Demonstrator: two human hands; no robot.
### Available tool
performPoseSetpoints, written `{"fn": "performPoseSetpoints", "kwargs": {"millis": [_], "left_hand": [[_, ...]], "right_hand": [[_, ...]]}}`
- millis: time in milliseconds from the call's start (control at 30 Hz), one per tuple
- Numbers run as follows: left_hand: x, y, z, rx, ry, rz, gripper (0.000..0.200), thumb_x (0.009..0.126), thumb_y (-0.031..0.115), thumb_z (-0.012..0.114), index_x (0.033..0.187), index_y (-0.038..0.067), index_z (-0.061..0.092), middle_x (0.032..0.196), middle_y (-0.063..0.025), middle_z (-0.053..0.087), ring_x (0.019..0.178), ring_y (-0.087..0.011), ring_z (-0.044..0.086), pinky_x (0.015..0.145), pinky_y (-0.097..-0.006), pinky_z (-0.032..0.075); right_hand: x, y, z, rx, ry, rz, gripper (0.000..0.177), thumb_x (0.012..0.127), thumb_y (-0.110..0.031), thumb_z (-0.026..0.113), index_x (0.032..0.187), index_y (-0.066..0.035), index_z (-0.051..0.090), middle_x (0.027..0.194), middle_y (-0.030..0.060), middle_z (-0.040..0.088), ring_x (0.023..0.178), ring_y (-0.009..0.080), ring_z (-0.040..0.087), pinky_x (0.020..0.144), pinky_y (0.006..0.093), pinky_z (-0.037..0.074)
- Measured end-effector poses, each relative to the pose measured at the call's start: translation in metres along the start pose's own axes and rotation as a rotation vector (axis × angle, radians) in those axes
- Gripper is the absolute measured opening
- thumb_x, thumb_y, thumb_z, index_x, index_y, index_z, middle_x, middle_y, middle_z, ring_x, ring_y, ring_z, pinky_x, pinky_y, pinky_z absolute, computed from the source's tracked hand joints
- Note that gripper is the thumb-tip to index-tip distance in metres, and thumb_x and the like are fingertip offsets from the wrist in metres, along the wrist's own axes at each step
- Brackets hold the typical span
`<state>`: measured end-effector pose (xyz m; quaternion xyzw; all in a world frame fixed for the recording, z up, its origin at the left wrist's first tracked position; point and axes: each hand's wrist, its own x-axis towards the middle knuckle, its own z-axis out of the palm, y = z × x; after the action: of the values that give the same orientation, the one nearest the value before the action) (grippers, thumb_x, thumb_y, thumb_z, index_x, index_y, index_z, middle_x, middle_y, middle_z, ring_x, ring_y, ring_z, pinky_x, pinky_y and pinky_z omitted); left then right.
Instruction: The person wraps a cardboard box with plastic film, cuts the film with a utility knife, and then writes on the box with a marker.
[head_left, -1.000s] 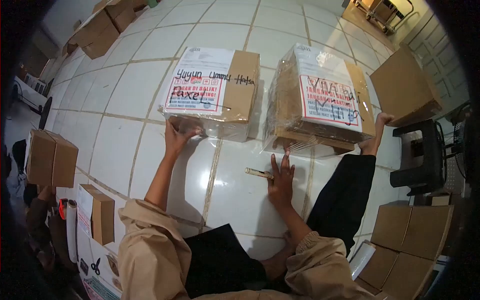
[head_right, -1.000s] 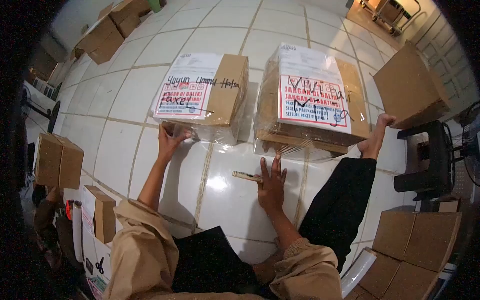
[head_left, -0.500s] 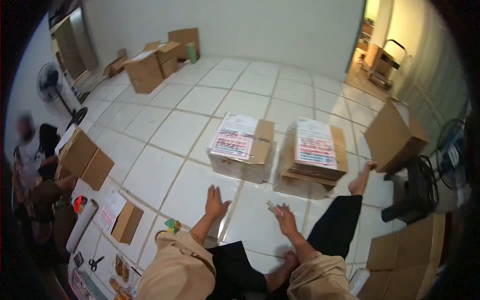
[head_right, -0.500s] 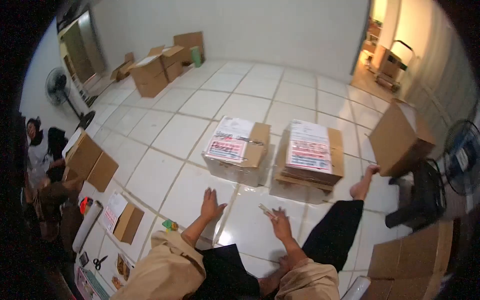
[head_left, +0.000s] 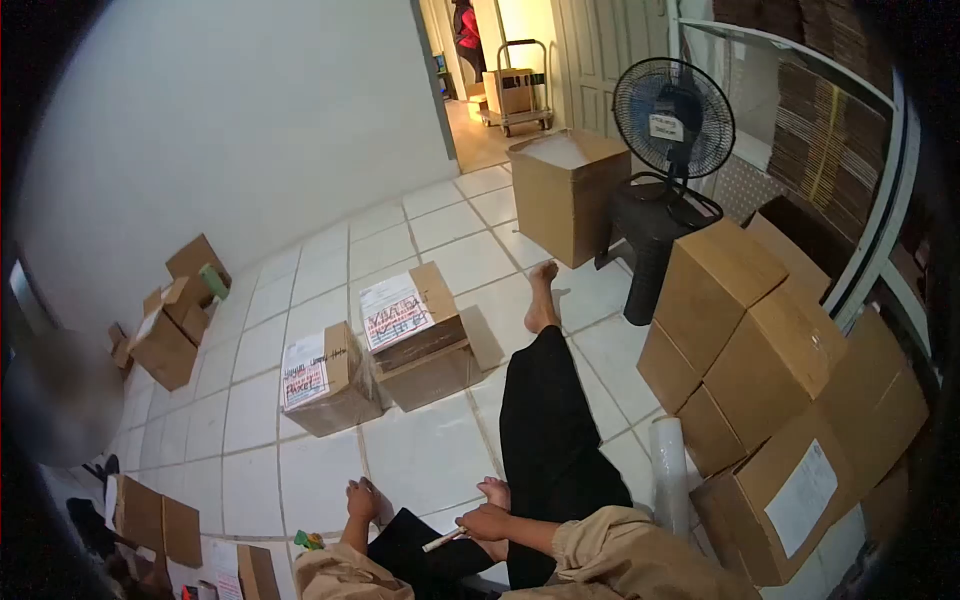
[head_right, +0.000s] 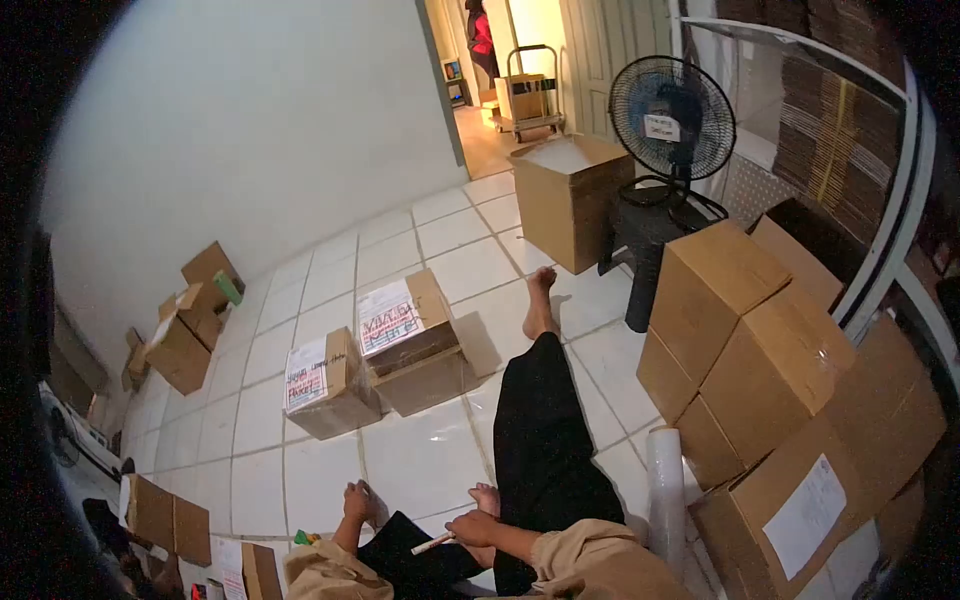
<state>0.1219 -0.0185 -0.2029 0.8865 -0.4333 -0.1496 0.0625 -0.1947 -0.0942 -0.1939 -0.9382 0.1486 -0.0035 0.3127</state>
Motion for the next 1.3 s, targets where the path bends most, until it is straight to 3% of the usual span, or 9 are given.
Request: {"fn": "performPoseSetpoints", "kwargs": {"millis": [133, 333, 433, 700, 800, 1133, 1200, 1267, 1300], "left_hand": [[-0.026, 0.027, 0.000, 0.019, -0.022, -0.017, 0.038, 0.078, 0.020, 0.052, 0.112, 0.002, 0.048, 0.118, -0.0275, 0.044, 0.109, -0.0453, 0.042, 0.093, -0.0503, 0.038], [-0.037, 0.045, -0.003, 0.105, -0.067, 0.022, 0.040, 0.079, 0.024, 0.051, 0.110, -0.001, 0.048, 0.113, -0.0244, 0.048, 0.107, -0.0406, 0.046, 0.088, -0.0491, 0.042], [-0.038, 0.039, -0.002, 0.263, -0.118, 0.239, 0.041, 0.080, 0.024, 0.051, 0.111, -0.002, 0.047, 0.111, -0.0237, 0.050, 0.103, -0.0402, 0.049, 0.084, -0.0477, 0.045], [-0.017, 0.027, 0.013, 0.422, -0.107, 0.330, 0.034, 0.076, 0.021, 0.054, 0.102, -0.001, 0.054, 0.102, -0.0250, 0.054, 0.094, -0.0424, 0.054, 0.080, -0.0473, 0.047], [-0.020, 0.036, 0.009, 0.225, -0.044, 0.101, 0.033, 0.075, 0.021, 0.055, 0.099, -0.002, 0.054, 0.101, -0.0248, 0.055, 0.091, -0.0420, 0.056, 0.079, -0.0470, 0.048], [-0.018, 0.036, 0.005, 0.203, 0.000, 0.115, 0.038, 0.076, 0.030, 0.058, 0.097, -0.001, 0.056, 0.096, -0.0225, 0.057, 0.089, -0.0389, 0.058, 0.078, -0.0471, 0.048], [-0.003, 0.025, 0.018, -0.024, -0.011, 0.050, 0.048, 0.077, 0.041, 0.060, 0.099, -0.001, 0.056, 0.089, -0.0193, 0.059, 0.086, -0.0317, 0.060, 0.074, -0.0424, 0.050], [0.011, 0.015, 0.021, -0.383, -0.183, 0.300, 0.058, 0.081, 0.051, 0.056, 0.107, -0.001, 0.056, 0.087, -0.0148, 0.060, 0.079, -0.0254, 0.061, 0.068, -0.0380, 0.051], [-0.015, 0.052, -0.013, -1.031, -0.536, -0.202, 0.059, 0.086, 0.051, 0.050, 0.114, 0.000, 0.054, 0.087, -0.0110, 0.061, 0.073, -0.0228, 0.062, 0.061, -0.0336, 0.052]], "right_hand": [[-0.004, 0.002, 0.005, -0.094, 0.097, -0.160, 0.024, 0.076, -0.025, 0.056, 0.095, -0.012, 0.062, 0.078, 0.0152, 0.064, 0.069, 0.0358, 0.064, 0.073, 0.0482, 0.046], [-0.006, -0.002, -0.006, -0.021, 0.003, -0.100, 0.026, 0.080, -0.032, 0.055, 0.093, -0.009, 0.060, 0.078, 0.0161, 0.064, 0.073, 0.0367, 0.063, 0.071, 0.0485, 0.046], [-0.007, -0.004, -0.010, -0.015, -0.002, -0.099, 0.032, 0.083, -0.036, 0.054, 0.092, -0.006, 0.059, 0.080, 0.0186, 0.063, 0.076, 0.0371, 0.063, 0.071, 0.0484, 0.047], [0.008, -0.001, -0.006, 0.123, 0.128, -0.050, 0.036, 0.089, -0.042, 0.045, 0.101, -0.008, 0.052, 0.077, 0.0206, 0.062, 0.074, 0.0384, 0.062, 0.071, 0.0492, 0.044], [0.003, -0.010, -0.018, 0.143, 0.084, 0.053, 0.035, 0.090, -0.041, 0.044, 0.102, -0.010, 0.053, 0.078, 0.0215, 0.062, 0.074, 0.0382, 0.062, 0.072, 0.0483, 0.045], [0.002, -0.017, -0.024, 0.185, 0.115, 0.045, 0.034, 0.091, -0.042, 0.042, 0.104, -0.012, 0.050, 0.078, 0.0194, 0.062, 0.072, 0.0400, 0.061, 0.071, 0.0492, 0.045], [0.002, -0.019, -0.029, 0.264, 0.131, 0.136, 0.037, 0.091, -0.043, 0.042, 0.109, -0.012, 0.052, 0.083, 0.0209, 0.063, 0.076, 0.0400, 0.061, 0.073, 0.0474, 0.045], [0.009, -0.001, -0.007, 0.231, 0.237, 0.099, 0.038, 0.091, -0.041, 0.043, 0.112, -0.011, 0.051, 0.085, 0.0221, 0.063, 0.077, 0.0397, 0.061, 0.074, 0.0469, 0.044], [0.011, 0.004, 0.006, 0.209, 0.352, 0.062, 0.040, 0.091, -0.039, 0.044, 0.116, -0.010, 0.050, 0.087, 0.0232, 0.062, 0.079, 0.0394, 0.061, 0.074, 0.0463, 0.044]]}}
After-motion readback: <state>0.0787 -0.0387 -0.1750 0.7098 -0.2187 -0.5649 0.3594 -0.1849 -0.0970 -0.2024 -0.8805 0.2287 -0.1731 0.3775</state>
